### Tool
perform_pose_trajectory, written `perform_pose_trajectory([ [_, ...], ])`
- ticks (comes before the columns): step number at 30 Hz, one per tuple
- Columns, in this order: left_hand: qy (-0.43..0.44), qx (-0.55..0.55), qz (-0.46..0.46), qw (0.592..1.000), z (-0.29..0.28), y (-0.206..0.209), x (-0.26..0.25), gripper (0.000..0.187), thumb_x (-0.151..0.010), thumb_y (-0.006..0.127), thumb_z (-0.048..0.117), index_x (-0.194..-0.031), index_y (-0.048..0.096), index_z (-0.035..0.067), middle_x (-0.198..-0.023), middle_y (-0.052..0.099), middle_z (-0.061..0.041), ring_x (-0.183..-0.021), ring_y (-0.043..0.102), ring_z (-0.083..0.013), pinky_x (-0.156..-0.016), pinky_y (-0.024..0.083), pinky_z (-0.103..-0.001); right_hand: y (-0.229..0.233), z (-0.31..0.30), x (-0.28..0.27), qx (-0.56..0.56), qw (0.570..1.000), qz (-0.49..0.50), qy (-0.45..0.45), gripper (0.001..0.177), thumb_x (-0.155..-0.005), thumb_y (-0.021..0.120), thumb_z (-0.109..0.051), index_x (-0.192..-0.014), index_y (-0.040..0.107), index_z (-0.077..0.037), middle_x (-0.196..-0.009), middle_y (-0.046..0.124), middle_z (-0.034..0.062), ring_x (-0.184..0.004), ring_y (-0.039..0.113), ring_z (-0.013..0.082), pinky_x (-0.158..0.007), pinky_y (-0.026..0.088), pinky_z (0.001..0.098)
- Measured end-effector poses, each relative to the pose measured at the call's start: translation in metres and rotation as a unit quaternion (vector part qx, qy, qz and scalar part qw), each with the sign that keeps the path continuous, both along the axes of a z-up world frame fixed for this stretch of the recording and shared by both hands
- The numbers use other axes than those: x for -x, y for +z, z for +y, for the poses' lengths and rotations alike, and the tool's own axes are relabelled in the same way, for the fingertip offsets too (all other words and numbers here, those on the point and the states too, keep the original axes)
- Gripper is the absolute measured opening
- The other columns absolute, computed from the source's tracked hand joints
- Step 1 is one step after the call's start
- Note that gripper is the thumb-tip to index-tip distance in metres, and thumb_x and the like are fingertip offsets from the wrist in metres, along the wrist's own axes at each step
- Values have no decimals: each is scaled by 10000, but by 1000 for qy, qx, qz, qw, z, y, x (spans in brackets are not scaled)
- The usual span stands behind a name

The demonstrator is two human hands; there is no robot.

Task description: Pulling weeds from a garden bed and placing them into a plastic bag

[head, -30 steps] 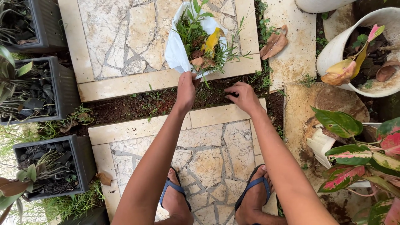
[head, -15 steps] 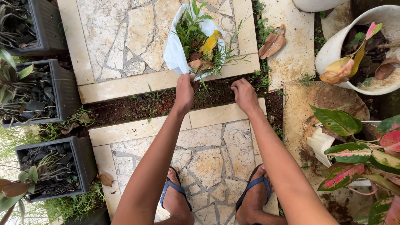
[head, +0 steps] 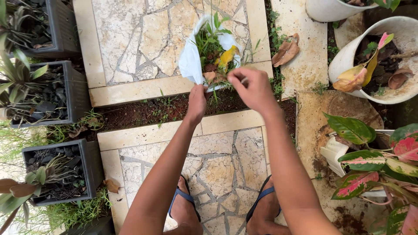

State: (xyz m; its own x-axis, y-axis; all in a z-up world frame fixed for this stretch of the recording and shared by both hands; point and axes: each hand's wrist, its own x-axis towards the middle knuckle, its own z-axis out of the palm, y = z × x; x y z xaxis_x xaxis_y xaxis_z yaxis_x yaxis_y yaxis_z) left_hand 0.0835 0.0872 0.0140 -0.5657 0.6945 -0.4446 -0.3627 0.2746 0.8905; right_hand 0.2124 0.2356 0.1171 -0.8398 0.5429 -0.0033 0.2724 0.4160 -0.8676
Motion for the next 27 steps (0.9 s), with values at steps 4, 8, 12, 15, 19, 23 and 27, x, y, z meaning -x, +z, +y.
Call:
perform_pose_trajectory([
  [4, -8, -15, 12, 1000, -5, 25, -3, 227, -972, 407, 214, -746, 408, 203, -747, 273, 95, -651, 272, -77, -653, 318, -293, -36, -7, 19, -112, 993, -18, 12, 233, -1071, 582, 18, -1195, 778, -1, -998, 727, 182, -849, 728, 248, -699, 616, 289],
  [8, -4, -14, 17, 1000, 2, 32, -6, 249, -959, 423, 228, -730, 325, 219, -747, 253, 76, -674, 248, -83, -666, 275, -297, -26, -25, 9, -148, 984, 76, -57, 273, -1063, 588, 38, -1290, 740, 29, -1049, 713, 178, -758, 683, 195, -603, 562, 284],
  [12, -38, 7, 55, 998, 19, 6, 0, 276, -977, 433, 278, -710, 392, 218, -671, 261, 48, -620, 233, -129, -640, 288, -354, -43, -27, -21, -195, 951, 141, -193, 278, -1040, 595, 43, -1278, 737, 22, -1096, 662, 160, -869, 670, 242, -659, 558, 289],
  [15, -51, -7, 73, 996, 33, 16, -2, 294, -957, 452, 265, -688, 342, 226, -700, 244, 64, -629, 239, -125, -644, 265, -342, -73, -13, -52, -201, 919, 143, -307, 246, -1056, 598, -3, -1241, 757, -39, -1092, 654, 92, -830, 651, 202, -630, 517, 297],
  [19, -58, -12, 96, 994, 46, 15, -5, 259, -981, 434, 233, -734, 360, 215, -718, 208, 62, -649, 221, -112, -652, 290, -339, -122, 14, -83, -159, 924, 60, -341, 214, -1044, 625, 24, -1221, 744, 9, -1024, 648, 132, -788, 693, 235, -604, 550, 317],
  [23, -80, 10, 123, 989, 55, -5, -9, 262, -991, 430, 247, -738, 379, 200, -710, 205, 48, -652, 217, -130, -650, 310, -361, -171, 34, -95, -93, 920, -17, -380, 217, -968, 786, -25, -1176, 764, 30, -1004, 699, 180, -735, 747, 273, -593, 595, 333],
  [27, -83, 39, 128, 988, 60, -13, -13, 258, -971, 453, 267, -736, 385, 183, -745, 231, 41, -679, 264, -149, -675, 332, -393, -223, 54, -91, -81, 921, -66, -376, 314, -873, 897, -60, -1134, 773, 61, -966, 703, 203, -689, 758, 285, -545, 590, 330],
])
